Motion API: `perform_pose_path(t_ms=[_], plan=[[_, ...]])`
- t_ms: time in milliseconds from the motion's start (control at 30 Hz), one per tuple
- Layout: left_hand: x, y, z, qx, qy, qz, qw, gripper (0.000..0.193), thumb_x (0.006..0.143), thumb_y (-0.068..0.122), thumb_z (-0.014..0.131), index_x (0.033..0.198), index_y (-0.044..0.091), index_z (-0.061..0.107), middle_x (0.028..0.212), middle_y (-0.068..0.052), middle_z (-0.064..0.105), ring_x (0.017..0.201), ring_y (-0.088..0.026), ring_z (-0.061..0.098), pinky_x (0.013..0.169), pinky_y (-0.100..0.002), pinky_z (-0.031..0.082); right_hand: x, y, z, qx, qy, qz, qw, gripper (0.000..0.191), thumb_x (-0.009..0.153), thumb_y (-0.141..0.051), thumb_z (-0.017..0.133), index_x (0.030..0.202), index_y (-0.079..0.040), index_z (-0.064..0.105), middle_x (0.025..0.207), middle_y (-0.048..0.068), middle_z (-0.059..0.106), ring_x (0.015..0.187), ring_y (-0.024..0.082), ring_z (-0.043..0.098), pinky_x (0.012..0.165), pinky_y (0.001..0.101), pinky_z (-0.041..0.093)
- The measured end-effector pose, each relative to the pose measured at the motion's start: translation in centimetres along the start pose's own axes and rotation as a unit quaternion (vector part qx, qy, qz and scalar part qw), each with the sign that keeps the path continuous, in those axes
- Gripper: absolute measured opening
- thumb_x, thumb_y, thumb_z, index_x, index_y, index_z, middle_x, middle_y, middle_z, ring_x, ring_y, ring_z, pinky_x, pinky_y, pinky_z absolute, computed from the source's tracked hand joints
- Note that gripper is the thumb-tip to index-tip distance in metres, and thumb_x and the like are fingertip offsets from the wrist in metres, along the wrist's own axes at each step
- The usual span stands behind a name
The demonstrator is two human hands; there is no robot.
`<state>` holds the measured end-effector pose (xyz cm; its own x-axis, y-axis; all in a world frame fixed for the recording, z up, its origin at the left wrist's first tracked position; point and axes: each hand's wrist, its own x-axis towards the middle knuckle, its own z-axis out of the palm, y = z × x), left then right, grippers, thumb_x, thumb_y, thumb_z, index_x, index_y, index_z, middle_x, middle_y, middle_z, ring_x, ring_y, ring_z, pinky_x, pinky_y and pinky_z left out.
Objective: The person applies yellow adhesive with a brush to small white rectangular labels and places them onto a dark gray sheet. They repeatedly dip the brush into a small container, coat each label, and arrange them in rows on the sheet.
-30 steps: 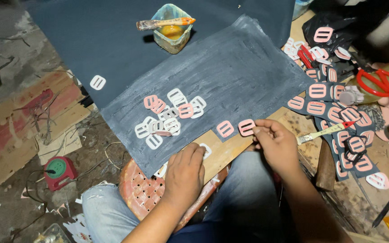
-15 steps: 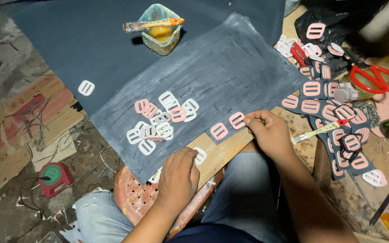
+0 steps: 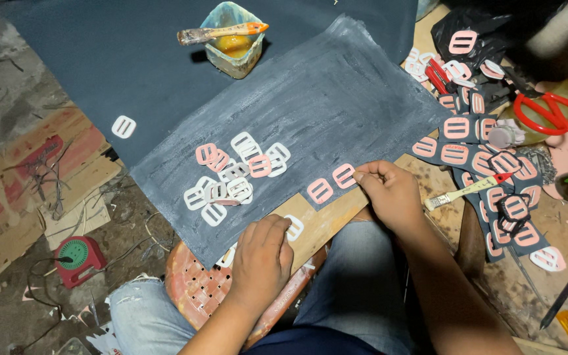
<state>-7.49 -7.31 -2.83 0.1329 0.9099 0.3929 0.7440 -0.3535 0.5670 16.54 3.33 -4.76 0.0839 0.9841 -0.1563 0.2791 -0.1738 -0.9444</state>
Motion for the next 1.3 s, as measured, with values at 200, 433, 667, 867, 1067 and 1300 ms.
perform_pose_path(t_ms=[200, 433, 667, 867, 1067, 1300], plan=[[0.4, 0.4, 0.0, 0.017, -0.028, 0.01, 0.999, 0.038, 0.078, 0.003, 0.064, 0.116, 0.002, 0.065, 0.113, -0.012, 0.065, 0.101, -0.031, 0.06, 0.089, -0.043, 0.048, 0.1, 0.2, 0.1, -0.001, 0.004, -0.009, 1.0, 0.018, 0.091, -0.014, 0.07, 0.099, 0.002, 0.075, 0.079, 0.003, 0.071, 0.071, 0.007, 0.063, 0.065, 0.0214, 0.05], [2.3, 1.8, 0.2, 0.014, -0.084, 0.054, 0.995, 0.054, 0.071, 0.004, 0.066, 0.126, 0.002, 0.064, 0.098, -0.01, 0.06, 0.092, -0.029, 0.059, 0.082, -0.042, 0.045, -0.1, -0.2, 0.1, -0.005, 0.001, -0.008, 1.0, 0.017, 0.092, -0.014, 0.07, 0.099, 0.001, 0.075, 0.077, 0.002, 0.07, 0.069, 0.007, 0.061, 0.064, 0.0213, 0.049], [5.2, 3.7, 1.2, 0.045, -0.174, 0.05, 0.982, 0.074, 0.065, 0.012, 0.073, 0.137, 0.001, 0.058, 0.094, -0.01, 0.062, 0.092, -0.028, 0.061, 0.08, -0.042, 0.045, -0.3, -0.7, 0.1, -0.02, -0.002, -0.015, 1.0, 0.018, 0.091, -0.015, 0.071, 0.1, 0.001, 0.075, 0.076, 0.002, 0.07, 0.069, 0.006, 0.061, 0.063, 0.0218, 0.049], [6.5, 4.2, 2.6, 0.096, -0.219, 0.045, 0.97, 0.078, 0.068, 0.013, 0.071, 0.143, 0.0, 0.053, 0.096, -0.014, 0.066, 0.091, -0.03, 0.064, 0.079, -0.043, 0.046, -0.6, -0.5, 0.4, -0.026, 0.014, -0.032, 0.999, 0.019, 0.091, -0.015, 0.071, 0.1, 0.0, 0.075, 0.077, 0.002, 0.07, 0.07, 0.006, 0.06, 0.063, 0.0223, 0.049], [6.4, 4.0, 3.4, 0.101, -0.207, 0.033, 0.972, 0.074, 0.067, 0.012, 0.069, 0.14, 0.0, 0.056, 0.098, -0.014, 0.066, 0.092, -0.031, 0.064, 0.078, -0.044, 0.047, -1.2, -0.1, 1.1, -0.159, 0.093, -0.192, 0.964, 0.013, 0.089, -0.012, 0.074, 0.097, -0.002, 0.076, 0.086, 0.01, 0.071, 0.066, 0.016, 0.064, 0.063, 0.0282, 0.051], [5.7, 4.0, 2.9, 0.074, -0.219, 0.016, 0.973, 0.074, 0.066, 0.014, 0.073, 0.136, -0.001, 0.056, 0.097, -0.016, 0.065, 0.093, -0.032, 0.064, 0.079, -0.043, 0.047, -1.1, 0.2, 1.7, -0.217, 0.147, -0.299, 0.918, 0.011, 0.086, -0.009, 0.077, 0.095, -0.004, 0.077, 0.089, 0.012, 0.059, 0.079, 0.025, 0.062, 0.068, 0.0354, 0.051]])
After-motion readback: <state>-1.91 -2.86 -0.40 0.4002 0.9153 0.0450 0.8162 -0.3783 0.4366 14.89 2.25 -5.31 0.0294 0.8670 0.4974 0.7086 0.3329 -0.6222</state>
